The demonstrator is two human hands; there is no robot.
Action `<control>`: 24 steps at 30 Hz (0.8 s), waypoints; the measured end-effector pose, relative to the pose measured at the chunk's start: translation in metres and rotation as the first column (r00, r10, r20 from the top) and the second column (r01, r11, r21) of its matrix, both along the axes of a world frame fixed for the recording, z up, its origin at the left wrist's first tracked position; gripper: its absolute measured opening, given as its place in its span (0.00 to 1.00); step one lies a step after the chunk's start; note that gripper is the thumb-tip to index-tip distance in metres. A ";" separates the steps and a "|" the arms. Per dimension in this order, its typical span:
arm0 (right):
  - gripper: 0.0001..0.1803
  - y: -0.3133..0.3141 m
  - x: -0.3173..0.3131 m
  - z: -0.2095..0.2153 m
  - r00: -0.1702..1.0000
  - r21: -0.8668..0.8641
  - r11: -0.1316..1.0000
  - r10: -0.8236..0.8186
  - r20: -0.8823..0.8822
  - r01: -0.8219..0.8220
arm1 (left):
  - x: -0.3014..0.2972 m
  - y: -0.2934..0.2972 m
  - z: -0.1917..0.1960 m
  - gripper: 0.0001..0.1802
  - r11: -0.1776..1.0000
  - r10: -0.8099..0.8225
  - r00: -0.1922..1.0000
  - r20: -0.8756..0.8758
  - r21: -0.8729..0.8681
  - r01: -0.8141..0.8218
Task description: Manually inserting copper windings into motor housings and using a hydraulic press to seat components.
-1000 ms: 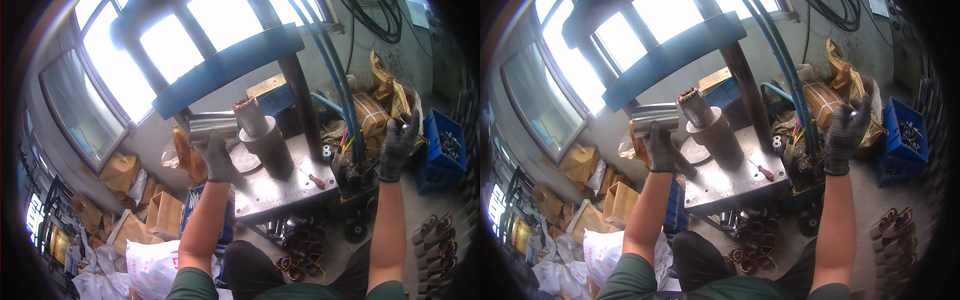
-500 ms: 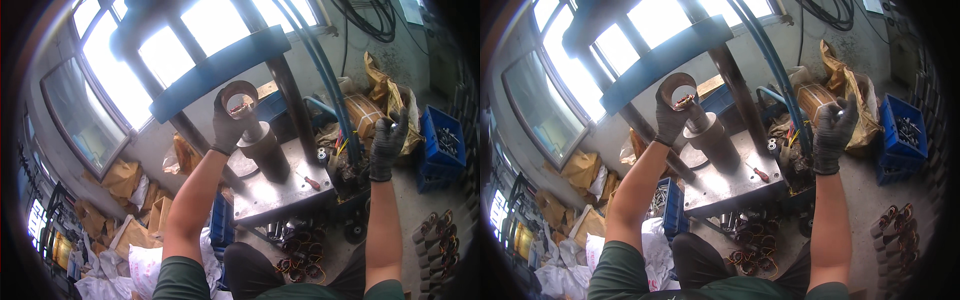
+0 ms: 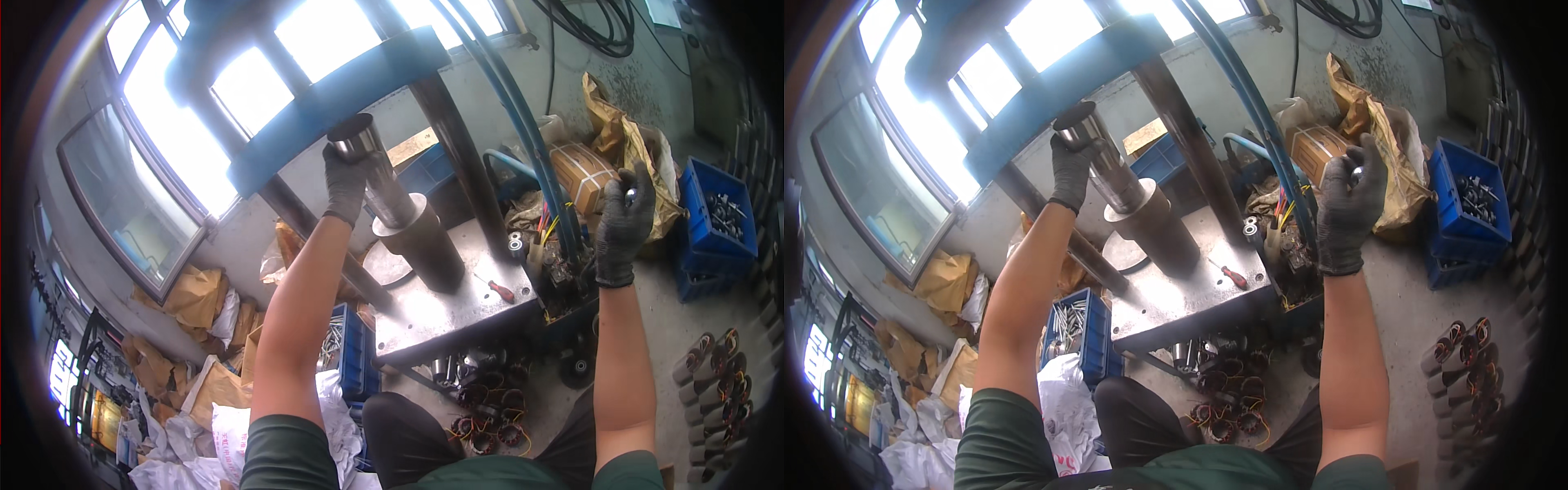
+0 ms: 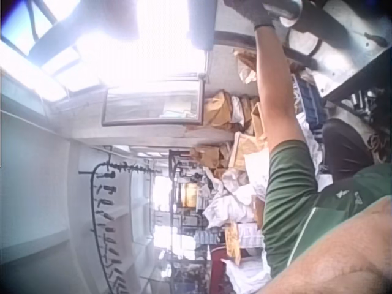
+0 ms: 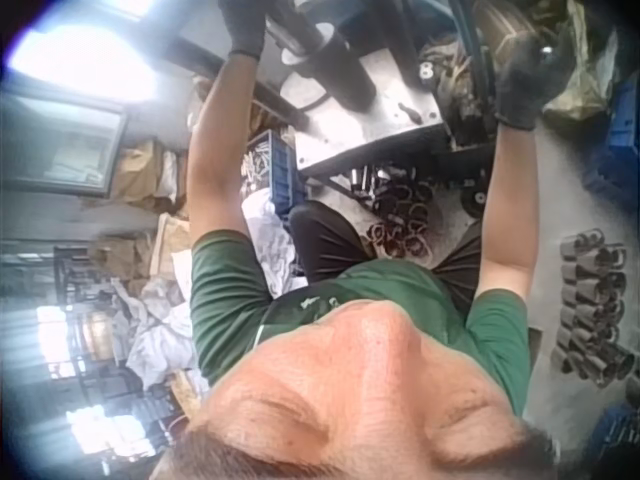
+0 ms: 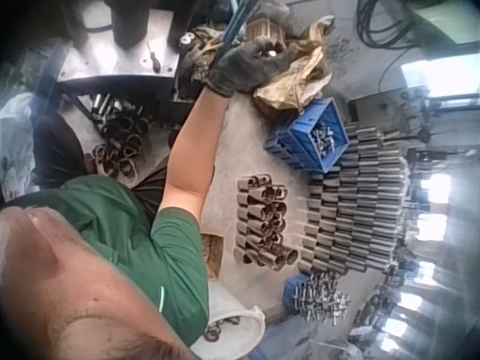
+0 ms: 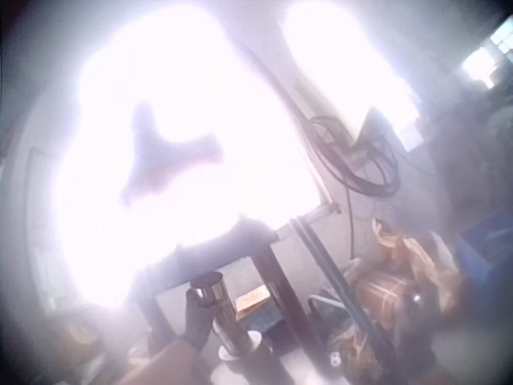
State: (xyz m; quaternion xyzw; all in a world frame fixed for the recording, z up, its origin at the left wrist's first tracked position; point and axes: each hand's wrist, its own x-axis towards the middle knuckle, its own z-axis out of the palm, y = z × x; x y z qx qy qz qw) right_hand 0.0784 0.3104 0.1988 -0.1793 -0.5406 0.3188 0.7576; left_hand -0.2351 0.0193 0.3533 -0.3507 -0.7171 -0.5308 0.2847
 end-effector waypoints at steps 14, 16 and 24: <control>0.09 0.002 0.067 0.040 0.901 -0.004 0.986 0.156 0.405 -0.169 | -0.013 0.005 -0.007 0.36 0.968 -0.149 0.949 0.277 0.237 0.083; 0.09 0.000 0.070 0.042 0.883 -0.029 0.979 0.196 0.427 -0.204 | -0.011 0.006 -0.009 0.37 0.957 -0.179 0.946 0.271 0.271 0.103; 0.10 -0.005 0.073 0.045 0.751 -0.063 0.950 0.281 0.598 -0.306 | -0.022 0.003 -0.018 0.37 0.968 -0.115 0.971 0.209 0.245 0.062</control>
